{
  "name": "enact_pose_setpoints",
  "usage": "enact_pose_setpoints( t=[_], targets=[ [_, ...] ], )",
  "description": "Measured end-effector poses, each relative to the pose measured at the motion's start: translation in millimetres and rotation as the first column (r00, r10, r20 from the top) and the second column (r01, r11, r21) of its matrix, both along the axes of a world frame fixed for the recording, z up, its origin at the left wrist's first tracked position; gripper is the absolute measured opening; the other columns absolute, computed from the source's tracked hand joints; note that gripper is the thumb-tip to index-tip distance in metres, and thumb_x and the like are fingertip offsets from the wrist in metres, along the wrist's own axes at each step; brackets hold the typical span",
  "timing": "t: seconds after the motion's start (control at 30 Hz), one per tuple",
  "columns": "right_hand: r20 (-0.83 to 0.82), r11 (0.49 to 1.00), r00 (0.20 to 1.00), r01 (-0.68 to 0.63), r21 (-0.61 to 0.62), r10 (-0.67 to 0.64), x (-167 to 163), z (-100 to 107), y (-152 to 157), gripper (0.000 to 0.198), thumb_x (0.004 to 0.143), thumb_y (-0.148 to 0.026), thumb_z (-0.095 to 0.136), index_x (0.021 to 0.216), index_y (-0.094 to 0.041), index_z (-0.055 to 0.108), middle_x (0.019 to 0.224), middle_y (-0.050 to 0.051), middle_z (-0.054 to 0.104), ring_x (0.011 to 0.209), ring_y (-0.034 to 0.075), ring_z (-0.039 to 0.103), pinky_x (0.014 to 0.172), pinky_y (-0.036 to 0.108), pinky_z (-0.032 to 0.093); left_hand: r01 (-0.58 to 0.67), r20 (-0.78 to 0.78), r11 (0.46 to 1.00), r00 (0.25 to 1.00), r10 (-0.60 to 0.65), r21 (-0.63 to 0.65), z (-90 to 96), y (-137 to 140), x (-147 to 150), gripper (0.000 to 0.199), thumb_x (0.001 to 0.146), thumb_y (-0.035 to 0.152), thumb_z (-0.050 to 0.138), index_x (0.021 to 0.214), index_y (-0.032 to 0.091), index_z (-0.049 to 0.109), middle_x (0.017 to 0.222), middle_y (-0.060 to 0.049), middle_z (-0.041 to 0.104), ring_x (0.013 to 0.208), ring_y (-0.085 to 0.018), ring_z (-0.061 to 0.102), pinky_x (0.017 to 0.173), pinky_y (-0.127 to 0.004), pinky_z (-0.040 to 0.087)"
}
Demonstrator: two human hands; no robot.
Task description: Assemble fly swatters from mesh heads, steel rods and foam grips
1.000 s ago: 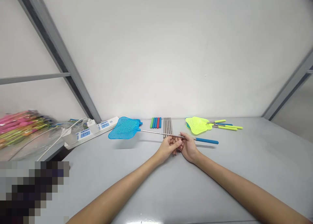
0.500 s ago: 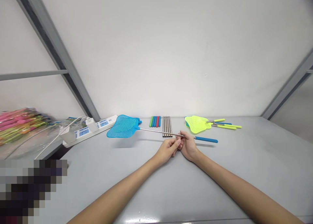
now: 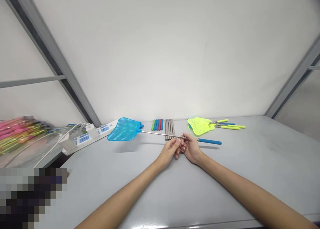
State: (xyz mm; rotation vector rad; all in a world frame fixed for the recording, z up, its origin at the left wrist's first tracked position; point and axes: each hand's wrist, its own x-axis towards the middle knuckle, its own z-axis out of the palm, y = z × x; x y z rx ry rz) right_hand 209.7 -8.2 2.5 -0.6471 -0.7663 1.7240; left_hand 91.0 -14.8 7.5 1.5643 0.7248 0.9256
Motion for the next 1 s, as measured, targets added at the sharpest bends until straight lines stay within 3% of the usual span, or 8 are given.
enact_pose_setpoints(
  t=[0.2,0.37,0.5,0.63,0.83,1.0],
  targets=[
    [0.089,0.995,0.995,-0.042,0.091,0.034,-6,3,-12,0.044,0.074,-0.041,0.047,0.037,-0.017,0.045,0.031,-0.003,0.037,0.033,0.01,0.04,0.041,0.024,0.031,-0.003,0.012,1.0,1.0,0.003,-0.007,2.9,0,-3,0.042,0.08,0.05,0.041,0.061,0.015,0.052,0.041,0.004,0.043,0.041,-0.009,0.042,0.048,-0.021,0.036],
    [0.178,0.984,0.984,-0.058,0.168,0.028,-11,5,-21,0.046,0.076,-0.039,0.048,0.037,-0.015,0.047,0.033,-0.001,0.043,0.034,0.008,0.039,0.04,0.023,0.022,-0.051,0.004,0.999,0.999,0.051,-0.013,-0.8,1,-5,0.05,0.082,0.048,0.037,0.049,0.014,0.054,0.039,0.001,0.048,0.034,-0.008,0.039,0.04,-0.021,0.029],
    [0.23,0.982,0.973,-0.065,0.177,0.023,-11,4,-21,0.046,0.076,-0.037,0.049,0.037,-0.016,0.041,0.034,-0.002,0.043,0.034,0.008,0.038,0.04,0.023,0.019,-0.085,0.03,0.996,0.996,0.086,-0.026,-1.8,0,-5,0.05,0.083,0.042,0.033,0.05,0.013,0.057,0.034,0.001,0.045,0.039,-0.012,0.046,0.049,-0.023,0.037],
    [0.262,0.982,0.965,-0.076,0.17,0.029,-9,4,-19,0.043,0.077,-0.039,0.05,0.041,-0.015,0.046,0.034,-0.003,0.042,0.034,0.008,0.038,0.041,0.023,0.021,-0.053,0.054,0.995,0.997,0.058,-0.08,-0.9,1,-5,0.048,0.081,0.036,0.029,0.046,0.014,0.053,0.035,-0.001,0.048,0.043,-0.014,0.051,0.054,-0.025,0.041],
    [0.306,0.981,0.951,-0.108,0.159,0.055,-8,6,-19,0.042,0.078,-0.037,0.049,0.044,-0.013,0.054,0.033,-0.003,0.043,0.033,0.006,0.034,0.04,0.023,0.018,0.008,0.085,0.99,0.996,0.004,-0.141,-2.7,7,-8,0.042,0.076,0.029,0.027,0.048,0.014,0.054,0.036,-0.001,0.048,0.038,-0.012,0.046,0.05,-0.024,0.04],
    [0.292,0.985,0.955,-0.096,0.143,0.05,-7,5,-18,0.042,0.076,-0.036,0.051,0.04,-0.016,0.043,0.033,-0.003,0.042,0.033,0.007,0.036,0.04,0.023,0.019,0.024,0.1,0.984,0.995,-0.007,-0.175,-3.6,9,-8,0.037,0.073,0.028,0.03,0.052,0.013,0.056,0.036,0.0,0.047,0.035,-0.011,0.043,0.047,-0.023,0.037]
  ],
)
